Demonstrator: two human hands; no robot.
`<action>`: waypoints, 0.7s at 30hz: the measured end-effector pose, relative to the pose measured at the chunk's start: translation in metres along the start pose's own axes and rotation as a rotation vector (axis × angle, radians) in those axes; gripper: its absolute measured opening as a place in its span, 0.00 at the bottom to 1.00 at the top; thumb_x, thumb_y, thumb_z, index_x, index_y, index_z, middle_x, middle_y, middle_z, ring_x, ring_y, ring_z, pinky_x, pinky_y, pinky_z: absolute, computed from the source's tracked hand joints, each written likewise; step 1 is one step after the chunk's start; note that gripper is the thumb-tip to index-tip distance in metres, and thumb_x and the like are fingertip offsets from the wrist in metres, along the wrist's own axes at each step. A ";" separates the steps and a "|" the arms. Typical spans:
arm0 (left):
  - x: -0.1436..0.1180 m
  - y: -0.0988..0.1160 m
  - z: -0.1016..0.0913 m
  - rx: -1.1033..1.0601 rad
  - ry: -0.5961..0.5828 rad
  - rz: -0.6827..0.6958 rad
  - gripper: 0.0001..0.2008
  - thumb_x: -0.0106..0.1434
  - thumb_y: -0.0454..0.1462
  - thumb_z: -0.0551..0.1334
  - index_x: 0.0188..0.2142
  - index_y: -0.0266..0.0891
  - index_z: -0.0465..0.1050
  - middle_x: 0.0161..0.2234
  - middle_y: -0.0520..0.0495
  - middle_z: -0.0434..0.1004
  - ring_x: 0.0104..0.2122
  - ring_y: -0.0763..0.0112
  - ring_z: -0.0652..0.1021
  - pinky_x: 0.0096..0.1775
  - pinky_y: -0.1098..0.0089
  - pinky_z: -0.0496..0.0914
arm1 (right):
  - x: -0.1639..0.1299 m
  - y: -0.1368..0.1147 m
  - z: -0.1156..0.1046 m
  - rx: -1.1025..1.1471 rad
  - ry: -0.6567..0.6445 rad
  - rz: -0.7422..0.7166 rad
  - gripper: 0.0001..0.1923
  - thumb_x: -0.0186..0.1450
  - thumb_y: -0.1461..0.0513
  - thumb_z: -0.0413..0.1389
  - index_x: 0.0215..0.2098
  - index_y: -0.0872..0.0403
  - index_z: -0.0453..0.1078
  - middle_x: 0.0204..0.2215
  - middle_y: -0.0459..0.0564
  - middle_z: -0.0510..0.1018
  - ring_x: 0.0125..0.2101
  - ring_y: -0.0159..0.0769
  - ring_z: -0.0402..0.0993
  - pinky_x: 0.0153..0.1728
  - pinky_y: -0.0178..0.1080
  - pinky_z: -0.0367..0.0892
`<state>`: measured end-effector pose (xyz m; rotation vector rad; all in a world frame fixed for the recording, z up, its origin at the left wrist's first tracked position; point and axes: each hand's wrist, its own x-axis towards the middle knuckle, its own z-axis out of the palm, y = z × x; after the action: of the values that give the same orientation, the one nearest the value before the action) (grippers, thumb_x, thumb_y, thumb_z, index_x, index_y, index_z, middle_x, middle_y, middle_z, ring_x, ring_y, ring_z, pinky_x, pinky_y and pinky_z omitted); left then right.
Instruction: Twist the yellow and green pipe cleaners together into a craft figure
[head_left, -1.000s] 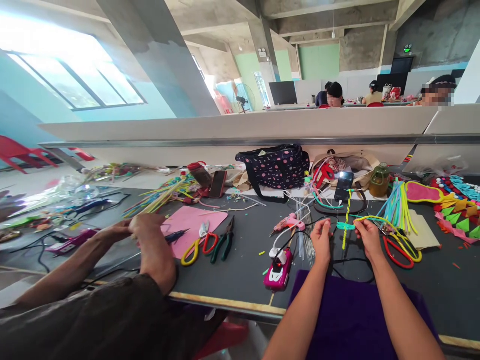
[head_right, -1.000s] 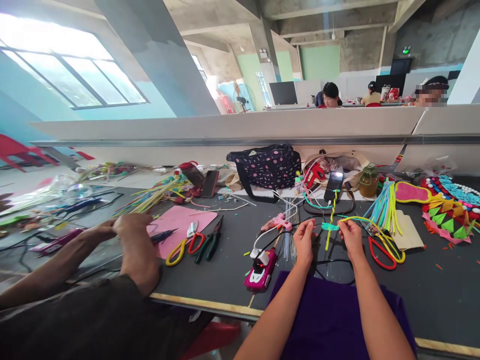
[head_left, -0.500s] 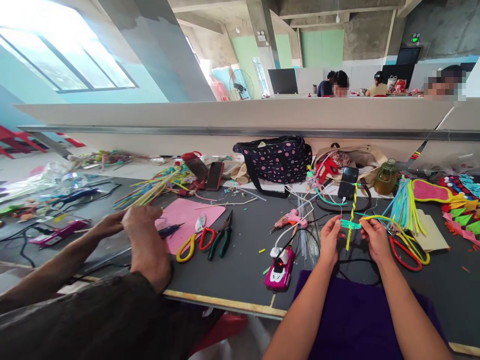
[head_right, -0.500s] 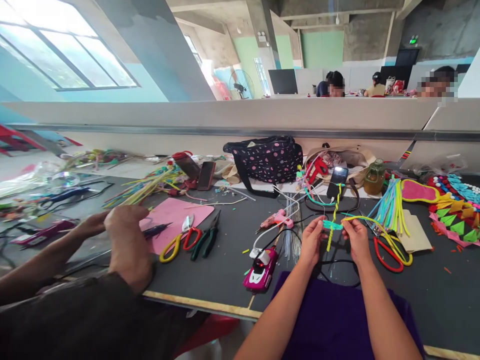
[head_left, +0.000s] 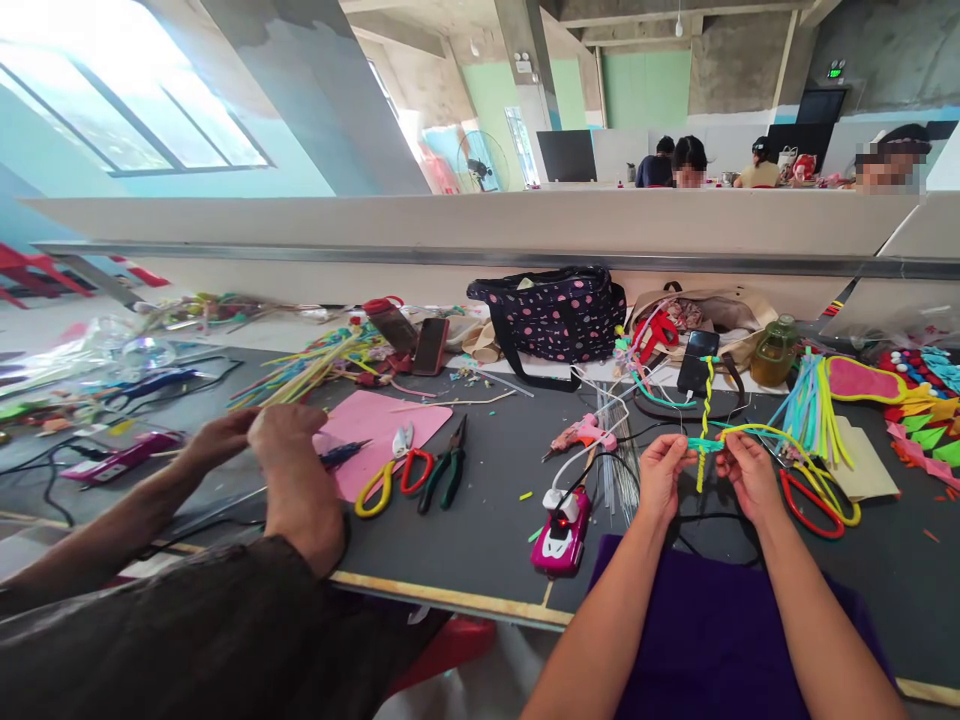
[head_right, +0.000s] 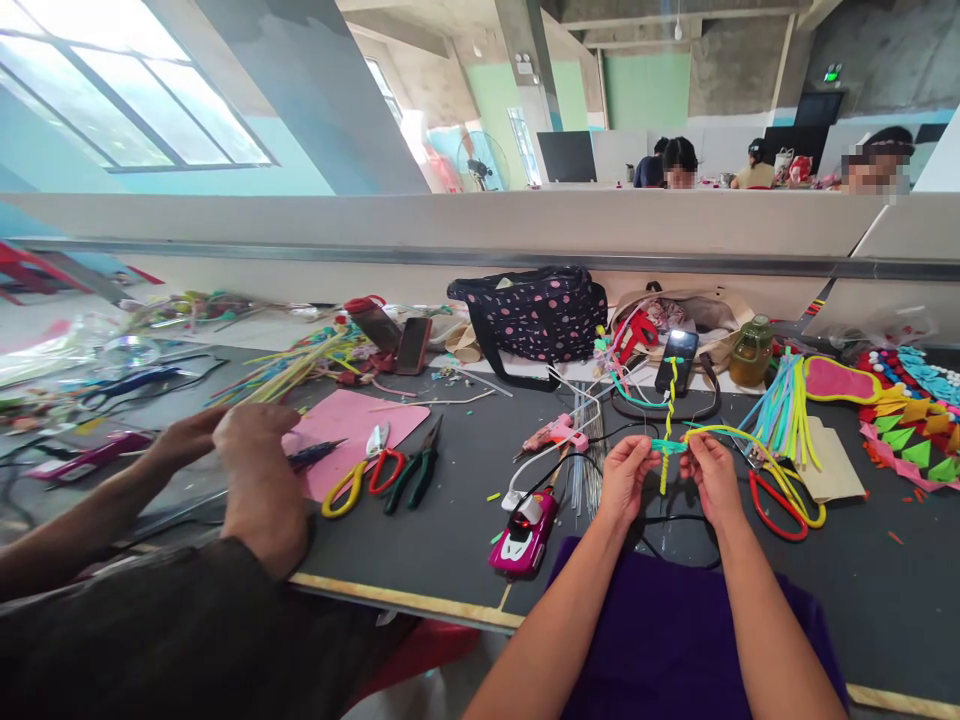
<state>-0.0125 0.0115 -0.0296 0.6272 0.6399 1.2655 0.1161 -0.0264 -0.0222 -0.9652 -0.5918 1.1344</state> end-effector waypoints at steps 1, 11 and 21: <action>0.000 0.000 0.000 -0.004 0.010 0.000 0.13 0.45 0.38 0.73 0.28 0.34 0.75 0.25 0.52 0.75 0.24 0.76 0.77 0.29 0.76 0.72 | 0.000 0.000 0.000 -0.006 -0.009 -0.004 0.14 0.53 0.53 0.66 0.31 0.54 0.74 0.23 0.43 0.71 0.22 0.26 0.66 0.18 0.28 0.63; 0.000 0.000 0.002 -0.038 0.033 -0.028 0.11 0.45 0.37 0.72 0.26 0.33 0.74 0.24 0.52 0.73 0.23 0.76 0.76 0.28 0.75 0.73 | 0.002 0.006 -0.001 -0.166 -0.036 -0.021 0.15 0.49 0.53 0.67 0.29 0.53 0.72 0.23 0.41 0.72 0.22 0.28 0.68 0.20 0.31 0.64; 0.000 -0.001 0.003 0.031 -0.014 -0.064 0.10 0.45 0.36 0.69 0.25 0.34 0.71 0.23 0.52 0.72 0.22 0.76 0.75 0.27 0.75 0.71 | -0.002 0.001 0.006 -0.096 -0.029 -0.003 0.15 0.49 0.55 0.67 0.32 0.52 0.72 0.21 0.40 0.70 0.20 0.26 0.63 0.21 0.30 0.62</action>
<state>-0.0098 0.0108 -0.0278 0.6359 0.6647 1.1927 0.1100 -0.0266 -0.0203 -1.0304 -0.6761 1.1273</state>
